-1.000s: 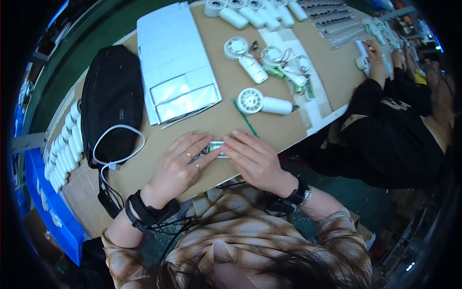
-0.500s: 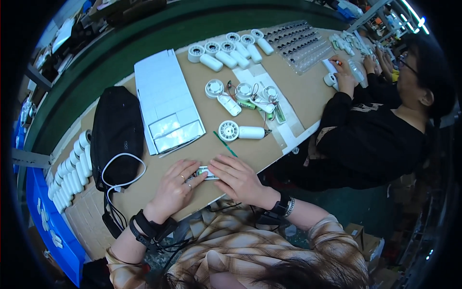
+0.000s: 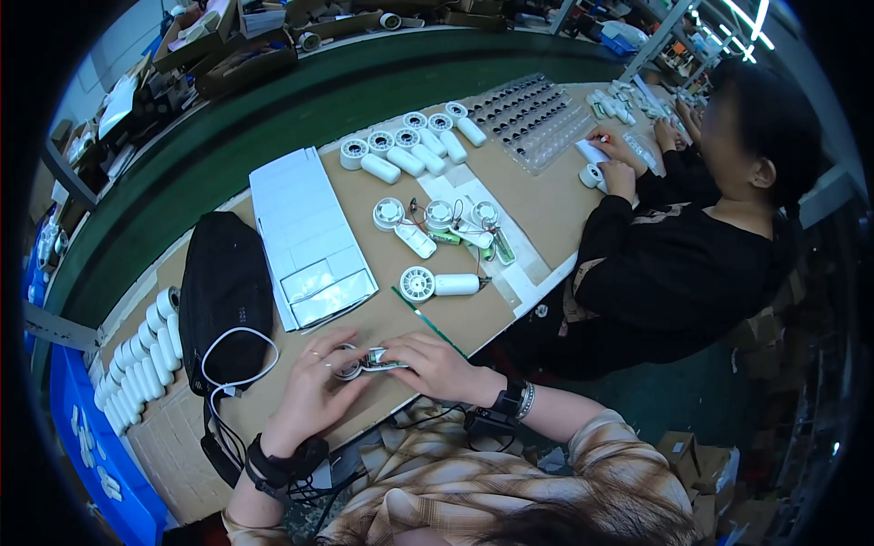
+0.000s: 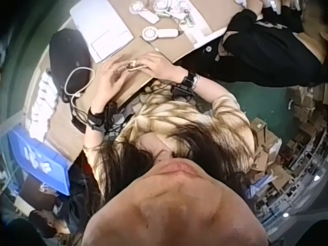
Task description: Assembling small electronic components into circular plastic housings at a factory workbench.
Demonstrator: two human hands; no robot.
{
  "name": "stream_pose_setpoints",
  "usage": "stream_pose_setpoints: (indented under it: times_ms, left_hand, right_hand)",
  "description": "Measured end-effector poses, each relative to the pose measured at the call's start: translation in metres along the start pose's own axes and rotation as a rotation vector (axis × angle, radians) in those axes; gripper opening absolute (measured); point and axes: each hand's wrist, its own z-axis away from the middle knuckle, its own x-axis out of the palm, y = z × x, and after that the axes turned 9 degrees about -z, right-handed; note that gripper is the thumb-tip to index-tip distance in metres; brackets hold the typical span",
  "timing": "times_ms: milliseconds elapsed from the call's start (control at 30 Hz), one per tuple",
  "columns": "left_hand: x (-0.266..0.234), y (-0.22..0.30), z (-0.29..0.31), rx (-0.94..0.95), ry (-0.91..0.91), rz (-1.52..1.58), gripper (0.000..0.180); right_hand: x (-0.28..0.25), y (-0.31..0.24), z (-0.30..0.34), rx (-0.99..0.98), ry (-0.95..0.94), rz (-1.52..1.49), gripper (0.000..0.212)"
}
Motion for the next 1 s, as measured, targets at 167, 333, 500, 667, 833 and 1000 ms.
stream_pose_setpoints:
  times_ms: [167,333,500,667,833,1000]
  left_hand:
    - [-0.025,-0.001,0.000,-0.039,0.226,-0.038,0.034]
    - [-0.030,-0.009,0.018,-0.158,0.325,0.000,0.033]
    - [-0.027,-0.009,0.016,-0.184,0.316,0.044,0.031]
    - [-0.019,-0.010,0.014,-0.179,0.283,0.062,0.029]
    - [-0.016,-0.009,0.014,-0.227,0.250,0.081,0.027]
    - [-0.013,-0.015,0.012,-0.227,0.228,0.062,0.026]
  right_hand:
    - [-0.013,-0.014,-0.002,-0.002,0.128,-0.017,0.026]
    - [-0.072,-0.022,-0.019,0.029,0.332,0.159,0.025]
    - [-0.159,0.050,-0.035,0.274,0.601,0.534,0.021]
    - [-0.189,0.139,-0.026,0.478,0.654,0.647,0.024]
    - [-0.194,0.179,-0.026,0.646,0.584,0.657,0.027]
    - [-0.191,0.157,-0.028,0.623,0.609,0.551,0.024]
